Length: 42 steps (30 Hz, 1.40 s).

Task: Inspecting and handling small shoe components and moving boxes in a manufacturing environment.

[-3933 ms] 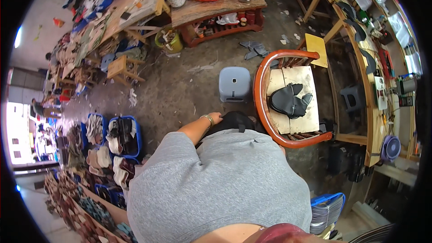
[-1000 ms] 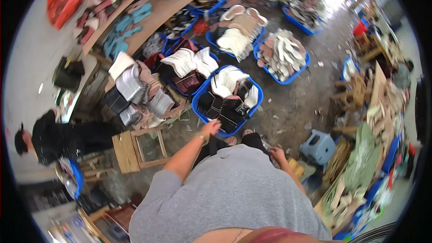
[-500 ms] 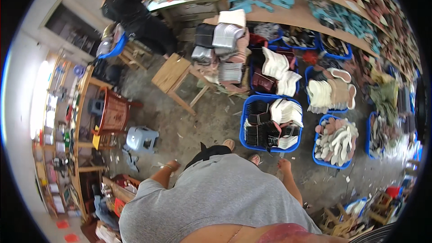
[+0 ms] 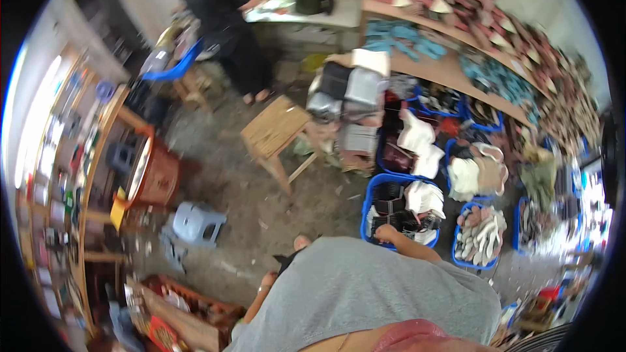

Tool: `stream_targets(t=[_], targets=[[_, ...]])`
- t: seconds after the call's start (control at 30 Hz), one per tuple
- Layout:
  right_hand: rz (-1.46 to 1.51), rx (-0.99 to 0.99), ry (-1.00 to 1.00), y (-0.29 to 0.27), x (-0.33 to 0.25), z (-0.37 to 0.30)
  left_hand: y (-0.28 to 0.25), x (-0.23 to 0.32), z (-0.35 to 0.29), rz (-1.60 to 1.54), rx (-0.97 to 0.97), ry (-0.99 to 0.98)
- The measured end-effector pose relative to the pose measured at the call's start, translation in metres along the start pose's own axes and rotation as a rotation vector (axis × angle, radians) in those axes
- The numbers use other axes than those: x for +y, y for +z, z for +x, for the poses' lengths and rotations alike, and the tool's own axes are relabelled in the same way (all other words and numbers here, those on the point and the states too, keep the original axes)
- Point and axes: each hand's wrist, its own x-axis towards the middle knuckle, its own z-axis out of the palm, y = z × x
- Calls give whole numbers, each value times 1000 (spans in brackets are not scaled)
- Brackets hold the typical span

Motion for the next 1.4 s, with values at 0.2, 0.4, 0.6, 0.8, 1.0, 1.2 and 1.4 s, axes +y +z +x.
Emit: stream_targets(t=[0.2,0.4,0.6,0.8,1.0,1.2,1.4], targets=[[173,29,-167,-25,-212,135,-35,-65,-9,-231,143,-90],[49,-151,-417,-58,-401,193,-67,-84,-18,-357,246,-359],[35,-252,-204,-108,-452,287,-184,-61,-9,-712,351,-368],[-53,-401,-223,-134,-491,390,-265,-94,44,-676,488,-444],[60,-403,-267,-171,-586,494,-361,-120,118,-822,468,-512],[-3,-250,-341,-234,-722,558,-397,-147,184,-535,341,-583],[87,-216,-232,-261,-772,625,-494,-187,210,-701,411,-421]])
